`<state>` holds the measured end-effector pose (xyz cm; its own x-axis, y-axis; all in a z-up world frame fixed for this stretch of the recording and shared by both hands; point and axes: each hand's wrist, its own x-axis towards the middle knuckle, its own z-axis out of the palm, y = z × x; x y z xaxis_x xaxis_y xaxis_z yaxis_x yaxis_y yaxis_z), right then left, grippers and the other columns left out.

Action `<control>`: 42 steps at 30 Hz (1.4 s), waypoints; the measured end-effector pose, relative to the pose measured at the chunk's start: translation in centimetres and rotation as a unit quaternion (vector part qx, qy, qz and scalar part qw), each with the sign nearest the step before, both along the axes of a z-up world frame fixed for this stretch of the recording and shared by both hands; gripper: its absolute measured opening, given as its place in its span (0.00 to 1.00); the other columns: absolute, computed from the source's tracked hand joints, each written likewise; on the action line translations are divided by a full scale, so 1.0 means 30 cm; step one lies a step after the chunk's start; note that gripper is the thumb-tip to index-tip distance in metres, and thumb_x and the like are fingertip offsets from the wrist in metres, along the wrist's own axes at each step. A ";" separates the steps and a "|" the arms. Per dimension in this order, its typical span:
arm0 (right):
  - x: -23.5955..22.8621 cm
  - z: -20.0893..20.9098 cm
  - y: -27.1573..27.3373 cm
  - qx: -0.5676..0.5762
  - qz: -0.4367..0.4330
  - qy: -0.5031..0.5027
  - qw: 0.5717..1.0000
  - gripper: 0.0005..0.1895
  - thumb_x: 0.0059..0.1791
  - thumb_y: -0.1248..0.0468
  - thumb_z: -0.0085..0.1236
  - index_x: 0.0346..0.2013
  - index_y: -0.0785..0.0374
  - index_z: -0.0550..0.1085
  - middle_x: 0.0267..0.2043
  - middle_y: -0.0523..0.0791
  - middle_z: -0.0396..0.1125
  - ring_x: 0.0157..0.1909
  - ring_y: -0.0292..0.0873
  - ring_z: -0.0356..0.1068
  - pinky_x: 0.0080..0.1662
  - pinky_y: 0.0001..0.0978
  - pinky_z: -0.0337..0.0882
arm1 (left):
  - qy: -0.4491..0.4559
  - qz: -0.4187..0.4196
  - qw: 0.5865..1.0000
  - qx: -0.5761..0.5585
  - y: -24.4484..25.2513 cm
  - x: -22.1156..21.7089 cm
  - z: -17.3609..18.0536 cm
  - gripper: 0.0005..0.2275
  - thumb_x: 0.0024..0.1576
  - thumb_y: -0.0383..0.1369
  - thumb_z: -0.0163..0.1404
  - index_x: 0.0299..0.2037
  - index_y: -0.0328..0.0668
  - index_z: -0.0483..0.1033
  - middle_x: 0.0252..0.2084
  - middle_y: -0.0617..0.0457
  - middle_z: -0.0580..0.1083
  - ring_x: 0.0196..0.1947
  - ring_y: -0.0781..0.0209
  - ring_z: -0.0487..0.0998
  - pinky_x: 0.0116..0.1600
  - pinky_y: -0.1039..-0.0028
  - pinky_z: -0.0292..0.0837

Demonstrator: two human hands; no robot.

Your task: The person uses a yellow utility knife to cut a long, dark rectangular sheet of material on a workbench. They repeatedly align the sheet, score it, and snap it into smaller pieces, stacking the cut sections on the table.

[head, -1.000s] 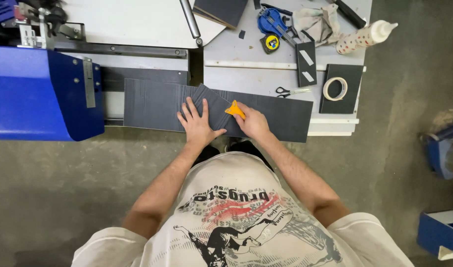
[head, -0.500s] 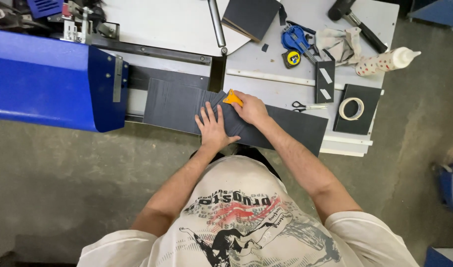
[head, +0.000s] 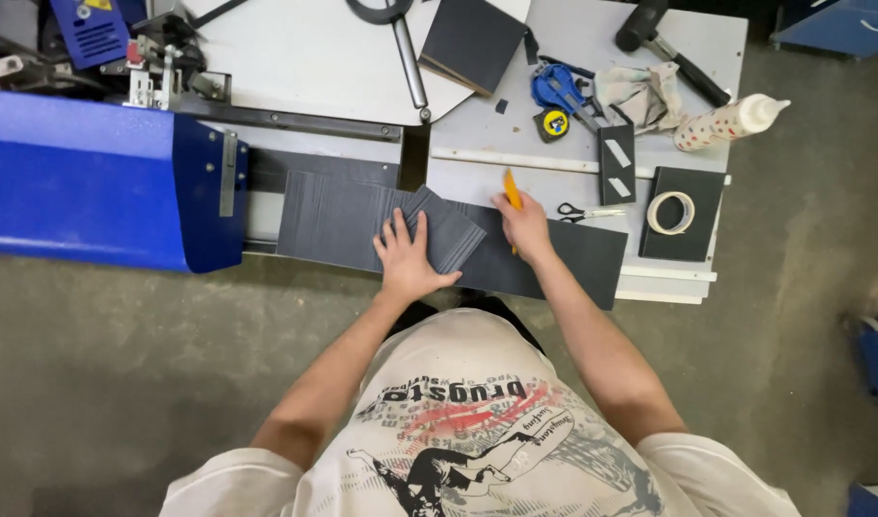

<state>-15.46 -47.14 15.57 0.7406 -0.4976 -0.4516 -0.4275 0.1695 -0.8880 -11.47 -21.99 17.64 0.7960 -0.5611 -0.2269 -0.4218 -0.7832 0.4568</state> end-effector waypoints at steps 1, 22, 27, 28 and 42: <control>-0.018 0.025 0.008 -0.002 -0.004 -0.002 1.000 0.11 0.54 0.58 0.60 0.40 0.64 0.72 0.10 0.42 0.57 0.08 0.40 0.61 0.15 0.24 0.58 | -0.002 -0.004 1.000 -0.002 0.011 0.026 0.040 0.61 0.33 0.63 0.64 0.76 0.38 0.51 0.75 0.22 0.45 0.72 0.19 0.46 0.66 0.26 0.39; -0.233 -0.087 0.152 -0.009 -0.118 0.099 0.988 0.18 0.50 0.57 0.65 0.51 0.63 0.77 0.11 0.50 0.65 0.07 0.43 0.62 0.13 0.27 0.56 | 0.081 0.136 0.971 -0.178 -0.033 0.099 -0.163 0.23 0.61 0.41 0.59 0.65 0.46 0.73 0.48 0.44 0.74 0.49 0.43 0.79 0.53 0.58 0.78; -0.262 -0.096 0.095 -0.025 -0.047 0.121 0.991 0.21 0.47 0.51 0.71 0.48 0.59 0.79 0.11 0.48 0.64 0.10 0.43 0.65 0.18 0.27 0.64 | 0.007 0.111 0.985 -0.128 -0.032 0.076 -0.174 0.32 0.51 0.47 0.67 0.64 0.46 0.72 0.50 0.50 0.70 0.51 0.48 0.74 0.55 0.56 0.68; -0.278 -0.061 0.074 -0.024 -0.050 0.122 0.991 0.21 0.47 0.51 0.71 0.48 0.59 0.79 0.11 0.48 0.64 0.10 0.43 0.65 0.18 0.27 0.64 | 0.008 0.109 0.986 -0.128 -0.030 0.070 -0.189 0.32 0.51 0.47 0.67 0.64 0.46 0.72 0.50 0.50 0.70 0.51 0.48 0.74 0.55 0.56 0.68; -0.354 0.000 0.029 -0.418 0.228 0.148 0.867 0.26 0.54 0.45 0.53 0.66 0.42 0.69 0.50 0.50 0.75 0.51 0.54 0.76 0.51 0.46 0.76 | 0.122 0.019 0.992 0.033 -0.064 0.013 0.020 0.56 0.45 0.48 0.68 0.77 0.33 0.41 0.80 0.36 0.44 0.79 0.43 0.45 0.78 0.58 0.45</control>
